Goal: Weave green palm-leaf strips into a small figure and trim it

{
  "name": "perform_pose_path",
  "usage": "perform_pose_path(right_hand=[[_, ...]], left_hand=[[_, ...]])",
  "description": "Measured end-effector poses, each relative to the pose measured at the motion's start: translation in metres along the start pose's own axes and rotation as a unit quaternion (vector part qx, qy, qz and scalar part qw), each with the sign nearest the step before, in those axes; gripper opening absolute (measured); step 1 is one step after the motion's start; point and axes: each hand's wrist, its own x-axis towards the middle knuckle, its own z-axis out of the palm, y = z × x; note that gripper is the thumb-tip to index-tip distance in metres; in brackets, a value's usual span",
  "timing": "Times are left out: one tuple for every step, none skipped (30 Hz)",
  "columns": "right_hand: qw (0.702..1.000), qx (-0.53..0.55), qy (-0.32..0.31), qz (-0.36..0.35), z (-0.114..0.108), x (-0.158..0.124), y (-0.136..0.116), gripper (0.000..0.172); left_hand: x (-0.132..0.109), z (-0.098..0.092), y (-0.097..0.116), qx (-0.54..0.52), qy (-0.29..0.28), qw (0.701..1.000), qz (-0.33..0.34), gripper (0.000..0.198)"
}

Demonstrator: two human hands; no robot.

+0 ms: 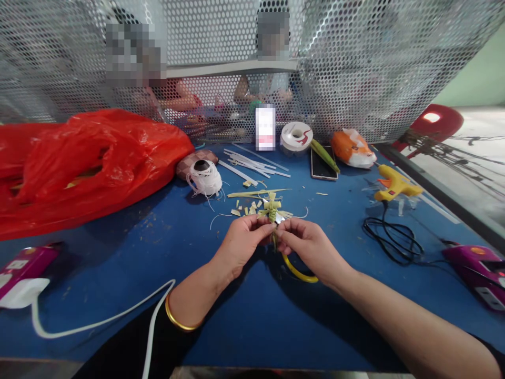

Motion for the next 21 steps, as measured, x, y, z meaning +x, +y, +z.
perform_pose_path(right_hand=[[1.0,-0.004,0.002,-0.006,0.0003,0.0,0.0,0.022],[1.0,-0.008,0.004,-0.011,0.0003,0.0,-0.0001,0.021],[1.0,-0.009,0.004,-0.013,0.0003,-0.0001,-0.0003,0.021],[1.0,-0.007,0.002,-0.012,0.0,-0.0003,-0.0005,0.02],[1.0,-0.002,-0.002,-0.006,-0.0004,-0.0005,-0.0009,0.02],[1.0,0.004,-0.007,0.004,-0.0009,-0.0007,-0.0014,0.021],[1.0,0.013,-0.012,0.014,-0.0013,-0.0008,-0.0019,0.021],[0.999,0.022,-0.016,0.023,-0.0017,-0.001,-0.0023,0.021],[0.999,0.031,-0.02,0.03,-0.0021,-0.0011,-0.0025,0.021],[0.998,0.04,-0.023,0.035,-0.0023,-0.0011,-0.0027,0.021],[0.998,0.048,-0.027,0.039,-0.0024,-0.0012,-0.0026,0.022],[0.997,0.055,-0.03,0.042,-0.0024,-0.0013,-0.0024,0.024],[0.997,0.061,-0.032,0.047,-0.0023,-0.0014,-0.0021,0.026],[0.996,0.064,-0.034,0.051,-0.0021,-0.0016,-0.0017,0.027],[0.996,0.063,-0.036,0.052,-0.002,-0.0018,-0.0015,0.028],[0.996,0.059,-0.036,0.05,-0.0018,-0.0021,-0.0013,0.029],[0.997,0.052,-0.035,0.043,-0.0015,-0.0023,-0.0013,0.028],[0.998,0.043,-0.034,0.035,-0.0013,-0.0026,-0.0014,0.028],[0.999,0.034,-0.03,0.028,-0.001,-0.0027,-0.0017,0.027],[0.999,0.024,-0.023,0.023,-0.0008,-0.0027,-0.002,0.027],[1.0,0.017,-0.016,0.021,-0.0005,-0.0027,-0.0022,0.027]], left_hand=[[0.0,0.0001,0.0003,0.002,0.001,1.0,0.0,0.02],[0.0,0.0001,0.0006,0.005,0.002,1.0,0.0,0.02],[0.0,0.0001,0.0008,0.007,0.0,1.0,0.001,0.019],[0.0001,0.0,0.0008,0.009,-0.003,1.0,0.0,0.019],[0.0002,-0.0002,0.0008,0.011,-0.007,1.0,-0.001,0.019],[0.0003,-0.0005,0.0006,0.011,-0.013,1.0,-0.003,0.019],[0.0004,-0.0009,0.0004,0.012,-0.019,1.0,-0.006,0.019],[0.0005,-0.0013,0.0002,0.012,-0.026,1.0,-0.009,0.019],[0.0006,-0.0018,0.0,0.012,-0.034,0.999,-0.014,0.019],[0.0006,-0.0023,-0.0001,0.013,-0.043,0.999,-0.02,0.019],[0.0006,-0.0027,-0.0001,0.014,-0.052,0.998,-0.024,0.019],[0.0005,-0.0031,0.0,0.015,-0.058,0.998,-0.028,0.019],[0.0004,-0.0033,0.0002,0.015,-0.061,0.998,-0.028,0.019],[0.0003,-0.0033,0.0006,0.013,-0.058,0.998,-0.027,0.018],[0.0001,-0.0032,0.001,0.01,-0.052,0.998,-0.025,0.018],[-0.0002,-0.0029,0.0015,0.005,-0.044,0.999,-0.021,0.018],[-0.0004,-0.0026,0.002,0.001,-0.037,0.999,-0.018,0.018],[-0.0006,-0.0023,0.0024,-0.003,-0.031,0.999,-0.014,0.018],[-0.0008,-0.002,0.0028,-0.005,-0.028,1.0,-0.011,0.018],[-0.001,-0.0018,0.0031,-0.004,-0.028,1.0,-0.009,0.018],[-0.0011,-0.0016,0.0033,-0.002,-0.029,1.0,-0.008,0.018]])
